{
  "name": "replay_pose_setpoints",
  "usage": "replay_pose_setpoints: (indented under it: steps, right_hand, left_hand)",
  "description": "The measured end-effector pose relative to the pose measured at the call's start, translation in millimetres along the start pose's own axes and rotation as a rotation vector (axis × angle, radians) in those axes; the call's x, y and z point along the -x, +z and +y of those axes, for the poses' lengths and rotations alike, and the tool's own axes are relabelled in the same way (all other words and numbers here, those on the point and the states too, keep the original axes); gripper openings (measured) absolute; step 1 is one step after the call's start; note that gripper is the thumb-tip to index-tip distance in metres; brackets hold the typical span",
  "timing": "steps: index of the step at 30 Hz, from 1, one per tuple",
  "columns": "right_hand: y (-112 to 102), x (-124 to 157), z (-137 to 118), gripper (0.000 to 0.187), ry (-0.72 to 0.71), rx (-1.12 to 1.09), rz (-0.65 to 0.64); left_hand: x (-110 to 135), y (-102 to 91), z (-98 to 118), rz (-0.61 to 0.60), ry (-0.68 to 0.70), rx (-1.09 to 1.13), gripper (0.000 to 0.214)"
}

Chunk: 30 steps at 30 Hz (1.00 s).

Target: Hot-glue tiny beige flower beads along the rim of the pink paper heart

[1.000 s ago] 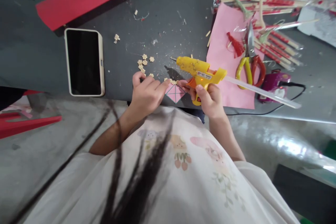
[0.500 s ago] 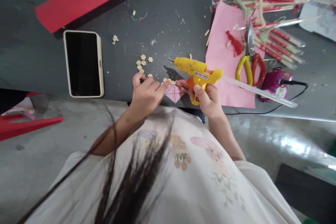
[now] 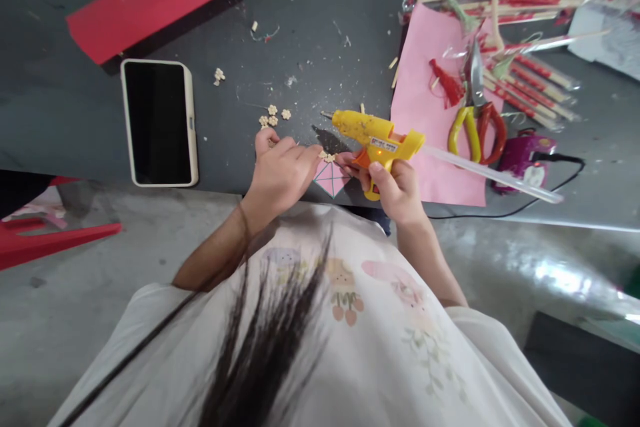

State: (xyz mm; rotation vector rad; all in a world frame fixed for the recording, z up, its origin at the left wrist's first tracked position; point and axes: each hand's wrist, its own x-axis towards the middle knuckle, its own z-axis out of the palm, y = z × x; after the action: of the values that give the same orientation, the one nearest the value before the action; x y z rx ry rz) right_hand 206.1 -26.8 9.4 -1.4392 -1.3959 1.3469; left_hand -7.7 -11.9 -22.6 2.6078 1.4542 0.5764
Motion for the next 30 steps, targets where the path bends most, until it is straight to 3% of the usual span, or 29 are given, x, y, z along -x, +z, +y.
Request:
replay_pose_setpoints:
  steps: [5,12,26,30]
  right_hand:
    - [0.7,0.0,-1.0,0.055,-0.005,-0.056,-0.011]
    - [-1.9,1.2,4.9,0.055,0.009,-0.033,-0.017]
    - [1.6,0.3,-2.2,0.055,-0.001,-0.097,-0.023]
    - [4.8,-1.3,2.1,0.048,-0.004,-0.063,-0.062]
  left_hand:
    - [-0.1,0.2,-0.6,-0.059,-0.077,0.1,0.03]
    - [4.5,-3.2,-7.1,-0.042,-0.145,0.165,0.032]
    - [3.5,-3.2,-7.1,0.041,-0.109,0.126,0.032]
    - [7.9,-2.9,-8.9,0.023,-0.083,0.091,0.031]
